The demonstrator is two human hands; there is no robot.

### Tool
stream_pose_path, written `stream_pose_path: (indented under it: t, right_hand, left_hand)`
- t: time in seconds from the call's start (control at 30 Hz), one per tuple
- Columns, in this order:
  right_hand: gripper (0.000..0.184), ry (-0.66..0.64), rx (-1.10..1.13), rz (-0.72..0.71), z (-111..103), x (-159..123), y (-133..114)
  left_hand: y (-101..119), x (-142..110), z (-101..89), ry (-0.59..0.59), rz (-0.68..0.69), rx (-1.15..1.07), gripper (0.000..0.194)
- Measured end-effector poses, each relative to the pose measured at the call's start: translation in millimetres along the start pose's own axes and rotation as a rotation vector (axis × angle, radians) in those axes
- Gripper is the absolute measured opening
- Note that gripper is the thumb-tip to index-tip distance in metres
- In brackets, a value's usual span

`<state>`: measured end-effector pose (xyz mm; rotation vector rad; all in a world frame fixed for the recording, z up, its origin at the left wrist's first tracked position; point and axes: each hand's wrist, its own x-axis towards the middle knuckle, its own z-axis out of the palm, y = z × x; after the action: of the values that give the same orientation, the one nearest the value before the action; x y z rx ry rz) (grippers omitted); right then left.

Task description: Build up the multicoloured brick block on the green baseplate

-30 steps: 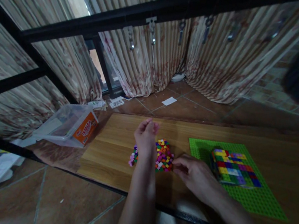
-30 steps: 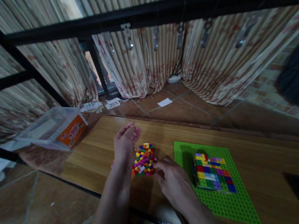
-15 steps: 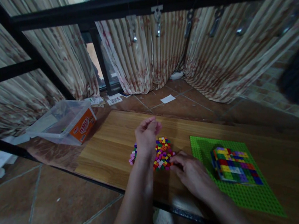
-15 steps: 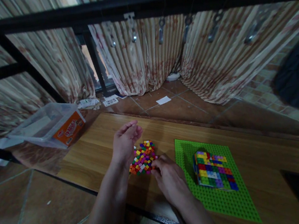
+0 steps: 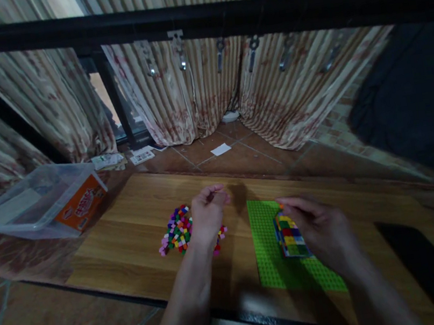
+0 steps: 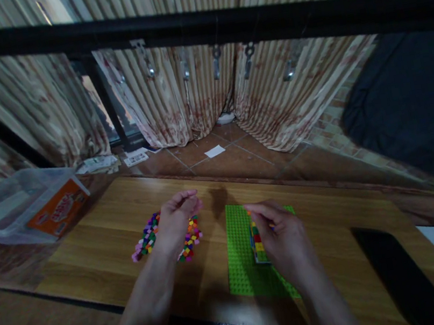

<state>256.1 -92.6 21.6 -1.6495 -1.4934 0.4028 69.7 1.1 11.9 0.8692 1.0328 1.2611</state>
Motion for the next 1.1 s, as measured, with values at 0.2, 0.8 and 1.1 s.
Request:
stream_pose_path:
  t: [0.2, 0.8, 1.1]
  right_hand:
    - [0.026, 0.066, -0.241, 0.096, -35, 3, 41]
    - [0.046, -0.055, -0.247, 0.037, -25, 5, 43]
    - [0.048, -0.063, -0.164, 0.055, -26, 4, 45]
  left_hand:
    - [-26, -6, 20.5, -0.163, 0.094, 0.247, 0.015]
    - [-61, -24, 75.3, -0.497, 0.106, 0.399, 0.030]
    - [-82, -22, 103.3, -0.483, 0.042, 0.287, 0.024]
